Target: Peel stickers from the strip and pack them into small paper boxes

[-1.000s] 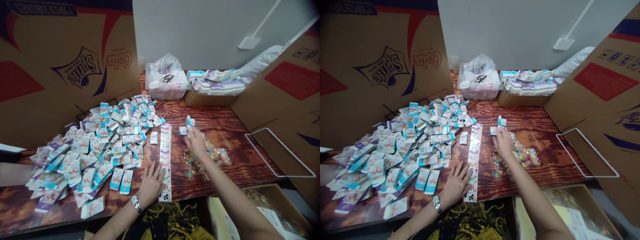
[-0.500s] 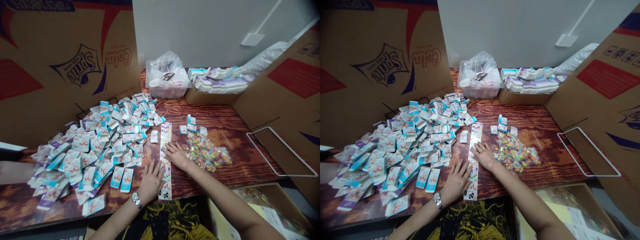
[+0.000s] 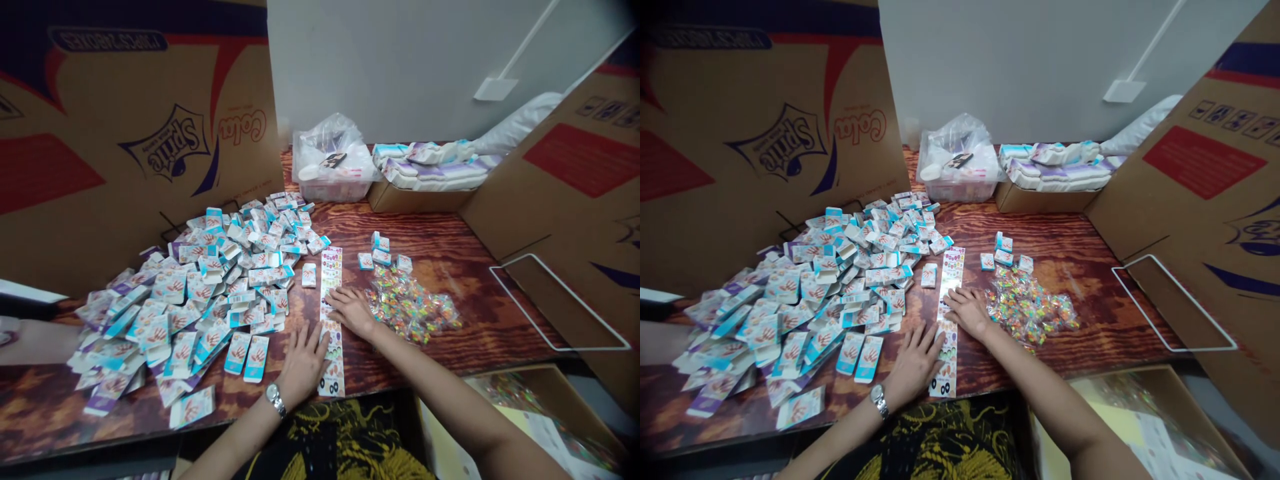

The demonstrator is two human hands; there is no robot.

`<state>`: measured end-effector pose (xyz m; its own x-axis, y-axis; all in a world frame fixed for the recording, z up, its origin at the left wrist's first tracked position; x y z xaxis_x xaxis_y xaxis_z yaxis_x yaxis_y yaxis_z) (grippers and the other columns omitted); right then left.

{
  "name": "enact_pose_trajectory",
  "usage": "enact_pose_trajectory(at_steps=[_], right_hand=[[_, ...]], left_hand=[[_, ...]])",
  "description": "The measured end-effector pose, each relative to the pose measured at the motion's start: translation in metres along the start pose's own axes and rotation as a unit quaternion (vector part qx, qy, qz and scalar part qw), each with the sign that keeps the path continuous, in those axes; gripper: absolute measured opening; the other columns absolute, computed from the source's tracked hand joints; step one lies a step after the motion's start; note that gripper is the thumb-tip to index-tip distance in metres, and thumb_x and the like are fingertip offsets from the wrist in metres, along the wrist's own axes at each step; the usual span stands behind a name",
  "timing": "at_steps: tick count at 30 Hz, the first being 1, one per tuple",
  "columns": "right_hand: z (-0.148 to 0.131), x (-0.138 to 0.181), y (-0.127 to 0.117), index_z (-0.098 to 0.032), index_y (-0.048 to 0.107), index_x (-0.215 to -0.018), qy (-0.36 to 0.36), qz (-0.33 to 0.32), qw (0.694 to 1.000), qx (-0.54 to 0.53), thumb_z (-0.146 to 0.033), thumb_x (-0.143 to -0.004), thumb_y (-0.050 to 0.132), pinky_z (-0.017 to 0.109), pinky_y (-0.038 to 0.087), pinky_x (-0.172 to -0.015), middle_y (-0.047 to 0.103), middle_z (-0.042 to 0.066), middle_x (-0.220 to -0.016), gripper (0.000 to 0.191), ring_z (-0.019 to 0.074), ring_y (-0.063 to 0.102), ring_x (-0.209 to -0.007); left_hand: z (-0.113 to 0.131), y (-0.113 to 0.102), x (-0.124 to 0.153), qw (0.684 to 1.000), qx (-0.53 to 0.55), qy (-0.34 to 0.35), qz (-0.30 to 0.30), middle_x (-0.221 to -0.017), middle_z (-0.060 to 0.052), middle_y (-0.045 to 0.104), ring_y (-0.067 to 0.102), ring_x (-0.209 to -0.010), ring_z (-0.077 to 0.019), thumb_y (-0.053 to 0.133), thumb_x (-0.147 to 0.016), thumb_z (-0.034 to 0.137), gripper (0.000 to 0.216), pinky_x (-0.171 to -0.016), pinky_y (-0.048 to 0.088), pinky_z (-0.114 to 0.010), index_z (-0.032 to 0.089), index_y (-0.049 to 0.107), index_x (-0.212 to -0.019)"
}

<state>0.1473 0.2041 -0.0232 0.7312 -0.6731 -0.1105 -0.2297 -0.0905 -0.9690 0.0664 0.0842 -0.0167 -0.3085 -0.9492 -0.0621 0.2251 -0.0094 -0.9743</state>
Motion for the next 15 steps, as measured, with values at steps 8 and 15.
enact_pose_trajectory(at_steps=[8, 15], right_hand=[[-0.011, 0.007, -0.013, -0.029, 0.066, -0.107, 0.016, 0.052, 0.998, -0.03, -0.033, -0.092, 0.053, 0.04, 0.036, -0.094, 0.062, 0.003, -0.119, 0.02, 0.0213, 0.056, -0.103], [-0.016, 0.011, -0.056, -0.024, 0.069, -0.1, -0.004, 0.108, 0.987, -0.122, -0.026, -0.091, 0.054, 0.041, 0.04, -0.091, 0.065, 0.005, -0.113, 0.018, 0.0215, 0.059, -0.098]], left_hand=[[0.006, -0.022, 0.003, 0.99, 0.142, -0.014, 0.013, -0.125, -0.013, 0.054, 0.048, -0.114, -0.0274, 0.045, -0.089, 0.027, 0.037, -0.095, 0.041, -0.046, 0.018, 0.05, -0.125], [0.008, -0.002, 0.005, 0.778, 0.589, -0.177, -0.127, -0.084, -0.006, 0.066, 0.058, -0.069, -0.0135, 0.04, -0.089, 0.048, 0.043, -0.063, 0.044, -0.025, 0.013, 0.063, -0.096]])
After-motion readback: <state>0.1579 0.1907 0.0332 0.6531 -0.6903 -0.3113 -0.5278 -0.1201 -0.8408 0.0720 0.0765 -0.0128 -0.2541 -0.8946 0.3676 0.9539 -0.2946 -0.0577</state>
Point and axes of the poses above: each hand's wrist, its own x-axis away from the middle knuckle, its own y-axis out of the palm, z = x × y, the point moved 8 cm from there along -x, towards the middle knuckle
